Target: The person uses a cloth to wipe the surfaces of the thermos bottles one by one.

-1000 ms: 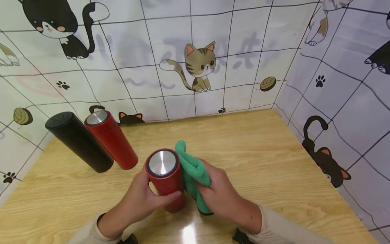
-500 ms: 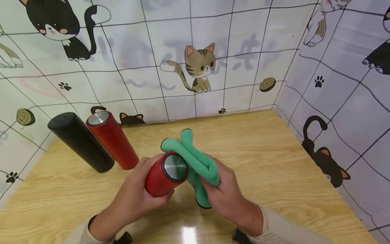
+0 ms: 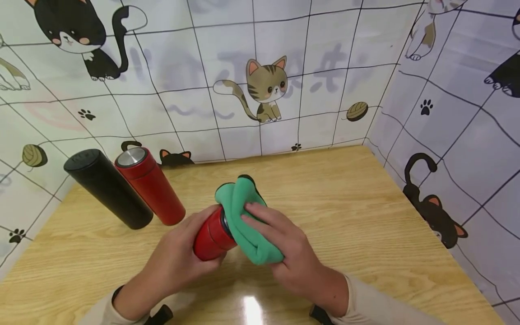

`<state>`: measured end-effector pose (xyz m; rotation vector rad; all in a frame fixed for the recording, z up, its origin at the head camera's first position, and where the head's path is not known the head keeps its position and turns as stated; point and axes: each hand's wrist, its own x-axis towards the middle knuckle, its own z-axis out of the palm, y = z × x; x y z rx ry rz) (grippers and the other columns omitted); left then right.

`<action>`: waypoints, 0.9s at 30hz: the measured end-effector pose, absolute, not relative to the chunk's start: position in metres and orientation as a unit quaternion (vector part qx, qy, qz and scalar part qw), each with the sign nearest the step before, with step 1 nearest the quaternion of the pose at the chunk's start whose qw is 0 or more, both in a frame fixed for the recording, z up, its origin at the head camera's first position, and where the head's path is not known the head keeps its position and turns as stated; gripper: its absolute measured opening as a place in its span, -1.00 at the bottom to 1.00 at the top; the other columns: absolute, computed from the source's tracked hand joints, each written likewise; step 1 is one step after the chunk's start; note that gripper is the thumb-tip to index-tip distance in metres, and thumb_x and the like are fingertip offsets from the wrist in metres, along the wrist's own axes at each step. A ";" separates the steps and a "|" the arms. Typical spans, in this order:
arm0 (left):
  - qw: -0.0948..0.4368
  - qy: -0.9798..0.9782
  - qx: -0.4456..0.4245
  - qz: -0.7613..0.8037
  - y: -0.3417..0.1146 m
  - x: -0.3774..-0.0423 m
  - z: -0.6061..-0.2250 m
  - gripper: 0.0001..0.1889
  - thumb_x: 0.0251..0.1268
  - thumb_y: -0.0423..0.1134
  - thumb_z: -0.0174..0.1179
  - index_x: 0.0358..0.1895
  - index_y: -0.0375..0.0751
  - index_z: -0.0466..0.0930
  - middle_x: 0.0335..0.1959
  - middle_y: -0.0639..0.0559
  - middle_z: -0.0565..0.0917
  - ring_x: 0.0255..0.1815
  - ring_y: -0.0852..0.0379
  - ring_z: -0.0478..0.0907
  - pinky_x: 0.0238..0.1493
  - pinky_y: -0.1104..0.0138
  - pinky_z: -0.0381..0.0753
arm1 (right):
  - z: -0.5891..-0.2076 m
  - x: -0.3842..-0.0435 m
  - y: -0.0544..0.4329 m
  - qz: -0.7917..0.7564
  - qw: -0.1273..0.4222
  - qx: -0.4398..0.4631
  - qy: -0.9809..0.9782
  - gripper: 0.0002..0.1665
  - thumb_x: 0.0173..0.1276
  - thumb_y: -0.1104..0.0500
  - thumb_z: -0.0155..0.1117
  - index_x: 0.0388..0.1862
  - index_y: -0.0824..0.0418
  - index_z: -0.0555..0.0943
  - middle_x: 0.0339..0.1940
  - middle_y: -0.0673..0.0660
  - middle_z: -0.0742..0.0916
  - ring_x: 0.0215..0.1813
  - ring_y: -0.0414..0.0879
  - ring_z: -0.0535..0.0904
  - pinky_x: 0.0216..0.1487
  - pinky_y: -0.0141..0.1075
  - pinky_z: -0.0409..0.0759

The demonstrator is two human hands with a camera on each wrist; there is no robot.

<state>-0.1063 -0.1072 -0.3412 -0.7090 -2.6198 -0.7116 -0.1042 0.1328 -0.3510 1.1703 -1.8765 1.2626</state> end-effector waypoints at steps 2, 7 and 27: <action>0.171 -0.922 -0.251 -0.241 -0.108 -0.106 -0.342 -0.06 -0.26 -0.13 0.58 0.37 0.18 0.36 -0.15 0.20 0.64 -0.27 0.27 0.59 -0.27 0.40 0.66 | -0.352 -0.106 0.131 0.448 0.316 0.456 -0.701 -0.56 0.55 0.33 -0.14 0.26 0.43 0.53 0.40 0.26 0.53 0.50 0.03 0.38 0.46 -0.33 0.38; 0.160 -0.925 -0.259 -0.226 -0.105 -0.105 -0.346 -0.09 -0.23 -0.09 0.57 0.37 0.16 0.37 -0.18 0.21 0.64 -0.30 0.30 0.57 -0.30 0.42 0.64 | -0.352 -0.106 0.131 0.418 0.331 0.455 -0.713 -0.46 0.35 0.49 -0.15 0.26 0.45 0.53 0.38 0.27 0.54 0.49 0.03 0.40 0.47 -0.34 0.38; 0.210 -0.921 -0.280 -0.171 -0.105 -0.104 -0.348 -0.06 -0.37 -0.04 0.59 0.31 0.11 0.42 -0.19 0.19 0.63 -0.28 0.27 0.59 -0.31 0.35 0.62 | -0.350 -0.107 0.134 0.420 0.317 0.429 -0.734 -0.32 0.14 0.56 -0.09 0.29 0.41 0.52 0.34 0.29 0.56 0.42 0.00 0.48 0.42 -0.40 0.41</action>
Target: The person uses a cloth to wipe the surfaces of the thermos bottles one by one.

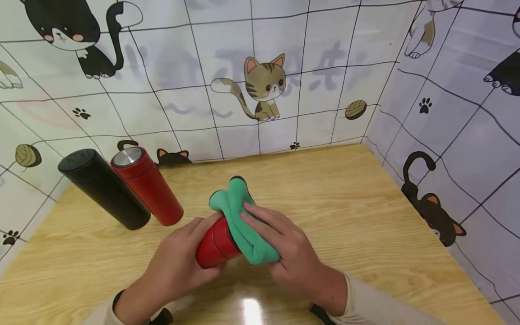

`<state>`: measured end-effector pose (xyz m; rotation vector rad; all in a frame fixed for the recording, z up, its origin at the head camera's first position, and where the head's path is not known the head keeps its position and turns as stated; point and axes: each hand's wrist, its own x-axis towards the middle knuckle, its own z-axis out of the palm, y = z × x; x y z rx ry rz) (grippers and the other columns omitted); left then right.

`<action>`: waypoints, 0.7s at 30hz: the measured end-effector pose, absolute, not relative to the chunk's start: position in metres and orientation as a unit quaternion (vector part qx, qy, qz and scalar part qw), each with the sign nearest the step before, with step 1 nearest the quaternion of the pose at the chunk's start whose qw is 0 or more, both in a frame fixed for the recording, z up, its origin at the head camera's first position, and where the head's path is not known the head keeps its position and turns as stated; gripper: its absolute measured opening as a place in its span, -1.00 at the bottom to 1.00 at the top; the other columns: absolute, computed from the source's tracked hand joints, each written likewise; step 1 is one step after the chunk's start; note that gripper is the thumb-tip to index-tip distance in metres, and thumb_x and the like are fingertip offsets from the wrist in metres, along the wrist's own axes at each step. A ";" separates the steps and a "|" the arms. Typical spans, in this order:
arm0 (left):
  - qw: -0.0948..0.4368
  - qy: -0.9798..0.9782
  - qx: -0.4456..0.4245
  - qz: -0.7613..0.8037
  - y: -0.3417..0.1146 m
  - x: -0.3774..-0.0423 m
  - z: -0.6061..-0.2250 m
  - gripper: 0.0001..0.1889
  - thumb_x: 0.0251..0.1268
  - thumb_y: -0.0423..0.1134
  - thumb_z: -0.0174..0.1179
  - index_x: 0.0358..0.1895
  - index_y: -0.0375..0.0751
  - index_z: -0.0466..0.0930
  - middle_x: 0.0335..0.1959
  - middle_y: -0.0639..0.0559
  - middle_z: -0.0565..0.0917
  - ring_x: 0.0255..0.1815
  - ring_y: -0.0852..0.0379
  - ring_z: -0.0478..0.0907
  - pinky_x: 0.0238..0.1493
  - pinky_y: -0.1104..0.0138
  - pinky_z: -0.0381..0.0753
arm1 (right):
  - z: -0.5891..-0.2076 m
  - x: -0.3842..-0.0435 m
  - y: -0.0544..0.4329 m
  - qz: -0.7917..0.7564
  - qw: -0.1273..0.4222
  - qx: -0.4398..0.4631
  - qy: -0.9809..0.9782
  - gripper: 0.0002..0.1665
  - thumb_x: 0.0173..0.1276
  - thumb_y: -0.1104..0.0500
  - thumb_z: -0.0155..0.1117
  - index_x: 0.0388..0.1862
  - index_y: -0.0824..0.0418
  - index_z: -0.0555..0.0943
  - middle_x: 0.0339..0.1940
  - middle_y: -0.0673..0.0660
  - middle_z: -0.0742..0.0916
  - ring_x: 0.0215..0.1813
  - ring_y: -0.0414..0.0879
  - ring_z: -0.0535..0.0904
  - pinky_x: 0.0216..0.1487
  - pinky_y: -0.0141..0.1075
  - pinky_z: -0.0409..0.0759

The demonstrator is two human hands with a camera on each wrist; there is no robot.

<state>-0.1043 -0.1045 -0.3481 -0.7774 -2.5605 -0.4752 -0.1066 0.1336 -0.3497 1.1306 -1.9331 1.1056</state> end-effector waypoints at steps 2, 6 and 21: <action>0.207 -0.924 -0.267 -0.178 -0.105 -0.105 -0.347 -0.07 -0.34 -0.04 0.58 0.33 0.13 0.40 -0.20 0.19 0.62 -0.30 0.27 0.58 -0.31 0.36 0.63 | -0.350 -0.107 0.134 0.419 0.316 0.428 -0.736 -0.32 0.14 0.56 -0.08 0.29 0.41 0.53 0.33 0.29 0.56 0.42 -0.01 0.47 0.42 -0.40 0.42; 0.205 -0.929 -0.244 -0.189 -0.106 -0.107 -0.345 -0.05 -0.30 -0.06 0.57 0.37 0.15 0.37 -0.19 0.16 0.64 -0.32 0.23 0.58 -0.29 0.34 0.65 | -0.351 -0.109 0.132 0.406 0.337 0.445 -0.724 -0.52 0.42 0.44 -0.09 0.25 0.41 0.56 0.31 0.29 0.58 0.41 0.00 0.48 0.43 -0.39 0.42; 0.187 -0.928 -0.249 -0.205 -0.109 -0.104 -0.345 -0.07 -0.26 -0.05 0.55 0.37 0.15 0.35 -0.20 0.21 0.63 -0.34 0.29 0.56 -0.32 0.40 0.63 | -0.351 -0.108 0.130 0.404 0.331 0.439 -0.730 -0.52 0.45 0.39 -0.11 0.26 0.42 0.55 0.30 0.30 0.58 0.40 0.01 0.48 0.43 -0.41 0.41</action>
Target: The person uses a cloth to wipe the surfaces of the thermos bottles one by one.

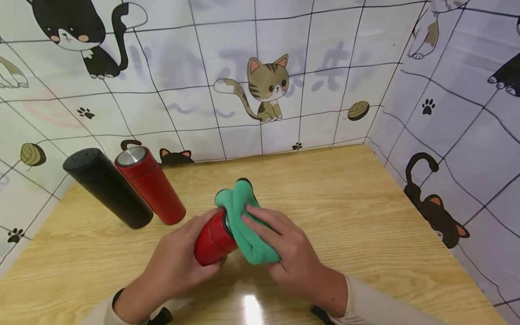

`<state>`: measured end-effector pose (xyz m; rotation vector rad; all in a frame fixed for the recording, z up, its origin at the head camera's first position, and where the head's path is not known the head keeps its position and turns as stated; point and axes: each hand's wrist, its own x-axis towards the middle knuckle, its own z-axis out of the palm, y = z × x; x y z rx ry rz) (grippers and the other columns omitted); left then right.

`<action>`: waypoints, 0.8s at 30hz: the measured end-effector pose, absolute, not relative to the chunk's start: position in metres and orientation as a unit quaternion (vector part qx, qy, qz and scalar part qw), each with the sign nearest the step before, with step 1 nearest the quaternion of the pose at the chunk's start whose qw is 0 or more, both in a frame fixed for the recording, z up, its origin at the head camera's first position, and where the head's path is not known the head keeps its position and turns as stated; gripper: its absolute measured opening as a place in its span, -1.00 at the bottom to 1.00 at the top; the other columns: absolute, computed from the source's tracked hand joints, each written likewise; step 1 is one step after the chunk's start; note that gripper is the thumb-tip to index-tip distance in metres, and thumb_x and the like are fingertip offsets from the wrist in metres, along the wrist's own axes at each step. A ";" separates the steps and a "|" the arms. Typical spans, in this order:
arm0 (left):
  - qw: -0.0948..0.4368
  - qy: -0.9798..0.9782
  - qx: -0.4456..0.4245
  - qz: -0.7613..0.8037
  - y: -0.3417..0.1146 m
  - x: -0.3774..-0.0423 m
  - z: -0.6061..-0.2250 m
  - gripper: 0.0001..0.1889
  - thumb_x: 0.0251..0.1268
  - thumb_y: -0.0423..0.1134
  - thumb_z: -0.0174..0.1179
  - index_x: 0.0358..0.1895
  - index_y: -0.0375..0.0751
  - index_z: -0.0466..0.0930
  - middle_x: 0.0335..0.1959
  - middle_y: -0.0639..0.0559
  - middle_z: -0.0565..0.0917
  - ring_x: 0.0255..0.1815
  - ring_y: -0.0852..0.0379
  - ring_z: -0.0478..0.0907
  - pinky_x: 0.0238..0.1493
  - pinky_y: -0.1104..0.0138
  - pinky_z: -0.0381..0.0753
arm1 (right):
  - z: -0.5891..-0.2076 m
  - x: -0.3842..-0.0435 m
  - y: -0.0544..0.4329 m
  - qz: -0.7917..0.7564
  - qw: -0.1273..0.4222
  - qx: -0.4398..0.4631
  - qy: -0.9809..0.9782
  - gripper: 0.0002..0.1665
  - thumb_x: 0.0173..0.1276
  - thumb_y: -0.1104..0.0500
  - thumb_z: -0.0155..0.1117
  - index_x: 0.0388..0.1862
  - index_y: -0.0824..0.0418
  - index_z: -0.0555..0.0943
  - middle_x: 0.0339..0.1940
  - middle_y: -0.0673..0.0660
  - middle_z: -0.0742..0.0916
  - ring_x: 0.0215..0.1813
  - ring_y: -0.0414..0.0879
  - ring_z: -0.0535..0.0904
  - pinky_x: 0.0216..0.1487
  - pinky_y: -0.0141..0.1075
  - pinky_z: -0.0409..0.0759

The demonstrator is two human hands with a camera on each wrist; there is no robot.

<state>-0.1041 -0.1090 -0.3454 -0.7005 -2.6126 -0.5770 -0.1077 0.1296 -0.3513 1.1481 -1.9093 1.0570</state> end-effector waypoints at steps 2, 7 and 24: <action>0.184 -0.929 -0.243 -0.208 -0.110 -0.104 -0.346 -0.06 -0.26 -0.06 0.55 0.38 0.16 0.34 -0.18 0.21 0.64 -0.32 0.28 0.57 -0.31 0.39 0.64 | -0.352 -0.107 0.129 0.400 0.335 0.446 -0.727 -0.55 0.51 0.33 -0.11 0.25 0.40 0.57 0.30 0.29 0.58 0.39 0.02 0.48 0.43 -0.40 0.40; 0.177 -0.929 -0.244 -0.215 -0.110 -0.105 -0.347 -0.06 -0.25 -0.08 0.56 0.37 0.14 0.34 -0.15 0.19 0.64 -0.31 0.26 0.59 -0.29 0.38 0.66 | -0.353 -0.107 0.128 0.395 0.354 0.467 -0.708 -0.58 0.57 0.25 -0.08 0.21 0.38 0.60 0.28 0.29 0.59 0.37 0.04 0.48 0.45 -0.36 0.39; 0.172 -0.856 -0.314 -0.372 -0.111 -0.102 -0.344 -0.02 -0.20 -0.18 0.59 0.43 0.04 0.28 0.11 0.15 0.62 0.02 0.18 0.63 -0.06 0.26 0.74 | -0.346 -0.094 0.136 0.628 0.049 0.317 -0.709 -0.38 0.49 0.51 -0.05 0.49 0.23 0.36 0.44 -0.01 0.54 0.42 -0.23 0.46 0.35 -0.41 0.48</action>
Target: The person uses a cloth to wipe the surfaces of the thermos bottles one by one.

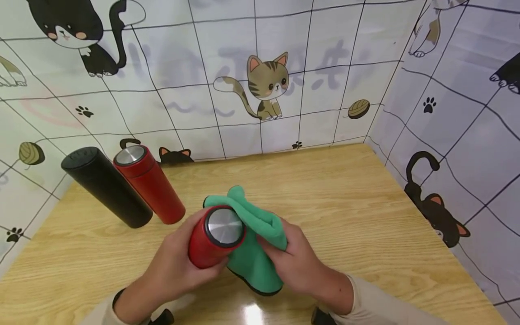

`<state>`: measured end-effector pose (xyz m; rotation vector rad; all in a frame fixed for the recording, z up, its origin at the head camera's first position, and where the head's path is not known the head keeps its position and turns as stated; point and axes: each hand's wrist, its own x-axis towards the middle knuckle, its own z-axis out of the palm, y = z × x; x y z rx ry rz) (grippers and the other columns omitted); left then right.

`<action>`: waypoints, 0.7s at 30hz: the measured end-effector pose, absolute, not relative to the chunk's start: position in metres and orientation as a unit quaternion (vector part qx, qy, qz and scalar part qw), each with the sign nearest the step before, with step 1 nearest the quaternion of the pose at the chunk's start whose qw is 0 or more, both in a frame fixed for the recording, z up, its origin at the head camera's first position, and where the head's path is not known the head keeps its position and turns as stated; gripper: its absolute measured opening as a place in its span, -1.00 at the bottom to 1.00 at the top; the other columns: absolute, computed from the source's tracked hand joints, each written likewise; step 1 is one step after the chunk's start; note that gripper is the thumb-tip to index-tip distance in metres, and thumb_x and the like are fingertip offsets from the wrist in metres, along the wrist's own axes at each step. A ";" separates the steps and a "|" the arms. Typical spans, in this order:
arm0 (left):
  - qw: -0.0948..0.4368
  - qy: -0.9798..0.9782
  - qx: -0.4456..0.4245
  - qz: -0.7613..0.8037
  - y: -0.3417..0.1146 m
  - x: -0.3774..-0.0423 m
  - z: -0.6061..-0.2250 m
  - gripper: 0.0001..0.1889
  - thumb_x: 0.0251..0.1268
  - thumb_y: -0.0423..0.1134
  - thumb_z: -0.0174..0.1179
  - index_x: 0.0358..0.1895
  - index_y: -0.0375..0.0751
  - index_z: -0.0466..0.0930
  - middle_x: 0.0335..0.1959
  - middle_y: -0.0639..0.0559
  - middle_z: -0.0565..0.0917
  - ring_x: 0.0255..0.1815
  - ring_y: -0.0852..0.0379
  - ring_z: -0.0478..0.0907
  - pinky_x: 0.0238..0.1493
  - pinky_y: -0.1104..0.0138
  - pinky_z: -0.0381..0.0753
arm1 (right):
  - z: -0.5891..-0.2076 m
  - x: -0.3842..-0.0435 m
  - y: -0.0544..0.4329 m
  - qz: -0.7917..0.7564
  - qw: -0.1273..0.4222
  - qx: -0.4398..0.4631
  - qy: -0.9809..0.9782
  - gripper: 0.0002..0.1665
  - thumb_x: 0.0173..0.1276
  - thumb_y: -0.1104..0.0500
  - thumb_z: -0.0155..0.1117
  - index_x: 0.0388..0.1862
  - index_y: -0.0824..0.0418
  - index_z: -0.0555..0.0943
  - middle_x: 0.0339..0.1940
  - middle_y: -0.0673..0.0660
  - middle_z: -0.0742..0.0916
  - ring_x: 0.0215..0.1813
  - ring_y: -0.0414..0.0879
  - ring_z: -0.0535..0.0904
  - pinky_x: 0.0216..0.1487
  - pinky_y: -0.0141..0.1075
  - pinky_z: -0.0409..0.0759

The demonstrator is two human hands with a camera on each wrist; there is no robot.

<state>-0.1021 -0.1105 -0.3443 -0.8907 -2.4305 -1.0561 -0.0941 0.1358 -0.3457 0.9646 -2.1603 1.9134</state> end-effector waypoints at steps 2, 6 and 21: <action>0.168 -0.839 -0.328 -0.400 -0.109 -0.102 -0.342 -0.03 -0.16 -0.21 0.58 0.43 0.00 0.27 0.13 0.12 0.62 0.04 0.14 0.64 -0.04 0.24 0.74 | -0.345 -0.094 0.136 0.635 0.028 0.309 -0.707 -0.39 0.50 0.47 -0.04 0.49 0.20 0.36 0.45 -0.01 0.53 0.44 -0.22 0.45 0.36 -0.40 0.47; 0.158 -0.812 -0.340 -0.447 -0.105 -0.102 -0.341 -0.07 -0.12 -0.27 0.56 0.41 -0.07 0.27 0.12 0.07 0.64 0.04 0.13 0.65 -0.01 0.24 0.74 | -0.344 -0.093 0.135 0.646 -0.034 0.294 -0.703 -0.39 0.56 0.38 -0.05 0.52 0.05 0.34 0.48 0.02 0.49 0.46 -0.22 0.42 0.36 -0.38 0.48; 0.166 -0.729 -0.293 -0.596 -0.101 -0.101 -0.334 -0.08 -0.20 -0.41 0.54 0.36 -0.11 0.27 0.14 -0.05 0.57 0.12 0.01 0.55 0.12 0.25 0.65 | -0.351 -0.114 0.139 0.695 -0.229 0.124 -0.670 -0.32 0.57 0.05 0.07 0.53 0.30 0.17 0.34 0.32 0.53 0.25 0.03 0.59 0.21 -0.07 0.62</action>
